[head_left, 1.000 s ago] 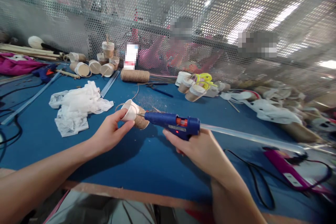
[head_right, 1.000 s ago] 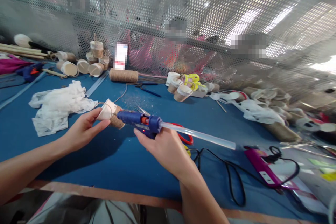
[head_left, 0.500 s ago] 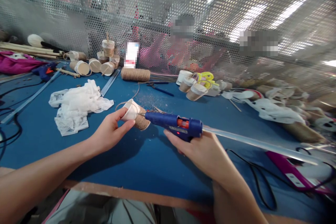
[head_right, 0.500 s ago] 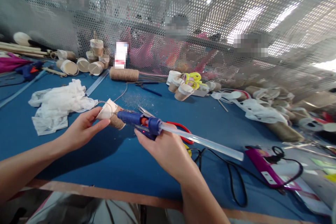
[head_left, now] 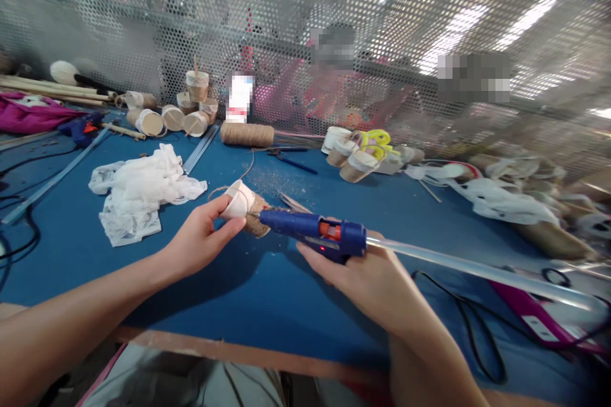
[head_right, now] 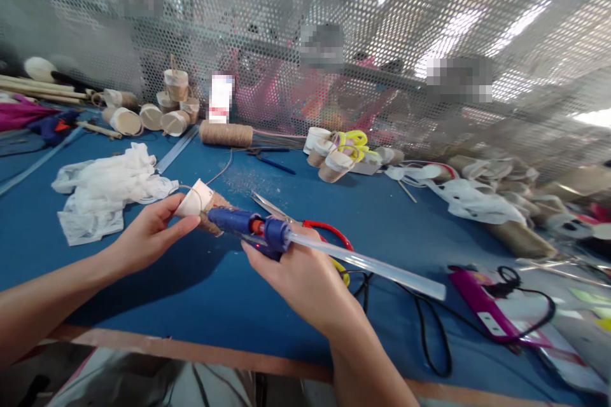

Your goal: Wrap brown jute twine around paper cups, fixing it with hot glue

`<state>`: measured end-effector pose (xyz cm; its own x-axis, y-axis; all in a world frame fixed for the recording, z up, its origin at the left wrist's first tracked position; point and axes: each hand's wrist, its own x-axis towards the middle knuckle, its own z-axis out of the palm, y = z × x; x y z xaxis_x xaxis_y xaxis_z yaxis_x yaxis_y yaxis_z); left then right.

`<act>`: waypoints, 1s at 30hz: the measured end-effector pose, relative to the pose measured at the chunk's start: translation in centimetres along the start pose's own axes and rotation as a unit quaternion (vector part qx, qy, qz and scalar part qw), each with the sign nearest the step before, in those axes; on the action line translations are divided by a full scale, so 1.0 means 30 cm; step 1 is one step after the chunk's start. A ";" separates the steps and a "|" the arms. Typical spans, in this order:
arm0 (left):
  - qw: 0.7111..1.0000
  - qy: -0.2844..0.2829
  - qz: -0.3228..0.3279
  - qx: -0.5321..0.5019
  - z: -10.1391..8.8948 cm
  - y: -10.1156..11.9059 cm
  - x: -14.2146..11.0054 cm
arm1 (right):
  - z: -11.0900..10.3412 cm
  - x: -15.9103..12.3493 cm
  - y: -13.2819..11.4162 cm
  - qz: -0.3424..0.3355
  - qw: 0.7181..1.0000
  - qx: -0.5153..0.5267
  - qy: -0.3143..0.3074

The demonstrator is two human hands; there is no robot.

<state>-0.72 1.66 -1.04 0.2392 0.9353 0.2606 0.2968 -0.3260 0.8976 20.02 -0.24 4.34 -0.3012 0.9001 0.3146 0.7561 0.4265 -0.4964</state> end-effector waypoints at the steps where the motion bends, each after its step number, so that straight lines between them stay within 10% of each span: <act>1: 1.000 0.001 0.000 0.000 0.000 0.000 0.000 | -0.001 0.000 -0.001 0.001 1.000 0.002 0.002; 30: 0.999 0.004 0.015 0.040 -0.004 -0.022 0.000 | -0.037 0.007 -0.007 -0.032 0.998 -0.049 0.007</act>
<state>-1.02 1.90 -1.59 0.2424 0.9261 0.2891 0.3636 -0.3629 0.8580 20.44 -0.22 5.40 -0.3432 0.8700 0.3541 0.7892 0.4715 -0.3935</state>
